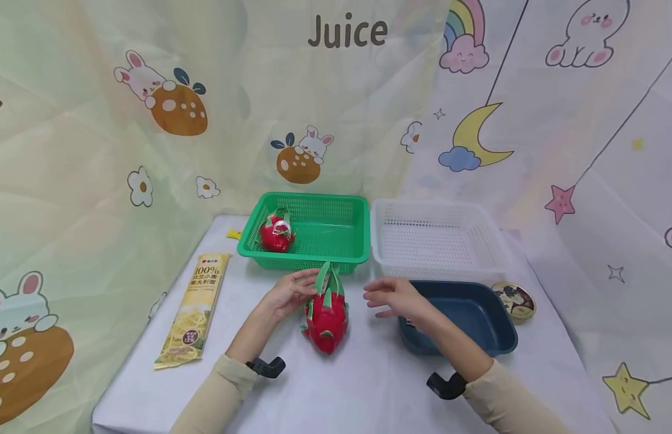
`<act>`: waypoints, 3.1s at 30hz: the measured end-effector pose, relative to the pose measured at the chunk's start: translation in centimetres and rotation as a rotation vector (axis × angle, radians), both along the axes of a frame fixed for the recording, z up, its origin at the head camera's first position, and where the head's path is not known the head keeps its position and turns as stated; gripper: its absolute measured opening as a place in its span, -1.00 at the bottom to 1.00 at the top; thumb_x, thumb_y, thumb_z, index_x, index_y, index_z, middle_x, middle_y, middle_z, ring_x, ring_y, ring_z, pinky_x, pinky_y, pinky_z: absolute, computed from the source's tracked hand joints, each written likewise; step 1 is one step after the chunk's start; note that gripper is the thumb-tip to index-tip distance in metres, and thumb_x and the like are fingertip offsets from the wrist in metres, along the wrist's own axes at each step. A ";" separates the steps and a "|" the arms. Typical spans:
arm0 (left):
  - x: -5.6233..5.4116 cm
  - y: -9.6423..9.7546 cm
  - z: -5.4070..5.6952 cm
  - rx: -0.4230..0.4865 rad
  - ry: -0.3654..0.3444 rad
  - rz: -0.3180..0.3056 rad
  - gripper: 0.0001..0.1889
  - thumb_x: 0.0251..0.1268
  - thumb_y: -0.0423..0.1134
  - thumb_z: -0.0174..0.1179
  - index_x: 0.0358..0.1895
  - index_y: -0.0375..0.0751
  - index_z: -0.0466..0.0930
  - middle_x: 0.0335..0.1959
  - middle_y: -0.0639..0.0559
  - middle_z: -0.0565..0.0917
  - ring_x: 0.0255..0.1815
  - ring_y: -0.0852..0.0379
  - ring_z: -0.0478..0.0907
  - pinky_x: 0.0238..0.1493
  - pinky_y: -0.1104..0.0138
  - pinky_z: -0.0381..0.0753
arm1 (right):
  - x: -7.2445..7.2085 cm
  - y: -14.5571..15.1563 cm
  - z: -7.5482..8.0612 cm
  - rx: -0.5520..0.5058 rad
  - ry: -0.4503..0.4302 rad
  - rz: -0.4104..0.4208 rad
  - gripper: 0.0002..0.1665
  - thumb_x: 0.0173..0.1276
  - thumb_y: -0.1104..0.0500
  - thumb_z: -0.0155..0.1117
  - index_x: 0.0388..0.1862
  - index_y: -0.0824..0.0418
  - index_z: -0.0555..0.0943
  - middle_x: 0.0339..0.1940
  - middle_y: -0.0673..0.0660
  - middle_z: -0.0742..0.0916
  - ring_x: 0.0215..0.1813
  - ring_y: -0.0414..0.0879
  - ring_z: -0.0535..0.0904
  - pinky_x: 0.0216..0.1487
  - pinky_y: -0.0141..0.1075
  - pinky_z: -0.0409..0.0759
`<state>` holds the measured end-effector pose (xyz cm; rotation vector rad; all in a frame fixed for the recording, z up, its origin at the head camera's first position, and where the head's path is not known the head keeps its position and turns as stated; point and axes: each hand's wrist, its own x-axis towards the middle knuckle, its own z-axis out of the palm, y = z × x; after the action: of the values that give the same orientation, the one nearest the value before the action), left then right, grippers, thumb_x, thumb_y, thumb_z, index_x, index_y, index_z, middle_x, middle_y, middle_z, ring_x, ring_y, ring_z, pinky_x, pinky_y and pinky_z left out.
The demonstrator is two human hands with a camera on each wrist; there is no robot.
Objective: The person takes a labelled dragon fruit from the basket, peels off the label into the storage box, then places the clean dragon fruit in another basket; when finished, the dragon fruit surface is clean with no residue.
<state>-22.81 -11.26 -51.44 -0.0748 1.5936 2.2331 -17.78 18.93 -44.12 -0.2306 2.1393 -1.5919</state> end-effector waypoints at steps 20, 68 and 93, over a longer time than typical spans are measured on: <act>0.7 0.2 -0.3 0.010 0.023 -0.010 -0.41 0.30 -0.62 0.19 0.43 -0.44 0.44 0.35 -0.36 0.57 0.08 0.09 0.72 0.00 0.36 0.74 | 1.6 -5.3 -6.2 -0.189 -0.174 -0.149 -0.25 0.52 0.21 0.25 0.52 0.50 0.21 0.43 0.50 0.51 0.16 0.15 0.69 0.08 0.25 0.68; -0.2 0.2 0.1 0.097 0.025 -0.004 -0.51 0.41 -0.51 0.21 0.39 -0.43 0.48 0.21 -0.26 0.70 0.00 0.07 0.76 0.37 0.00 0.54 | 2.3 -3.2 -4.1 -0.144 -0.068 -0.198 -0.19 0.34 0.21 0.40 0.48 0.43 0.31 0.04 0.35 0.79 -0.12 0.19 0.81 -0.14 0.10 0.79; -0.7 3.4 0.8 0.191 -0.019 -0.018 -0.52 0.57 -0.37 0.00 0.44 -0.54 0.35 0.33 -0.34 0.60 0.40 -0.25 0.51 0.48 0.01 0.44 | -1.1 3.8 2.5 -0.134 -0.053 -0.173 -0.16 0.44 0.24 0.25 0.59 0.43 0.15 0.00 0.24 0.80 -0.10 0.09 0.82 -0.06 0.11 0.76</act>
<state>-23.53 -7.87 -50.63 -0.0291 1.3584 2.3511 -18.90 22.71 -41.62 -0.0460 2.0620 -1.8207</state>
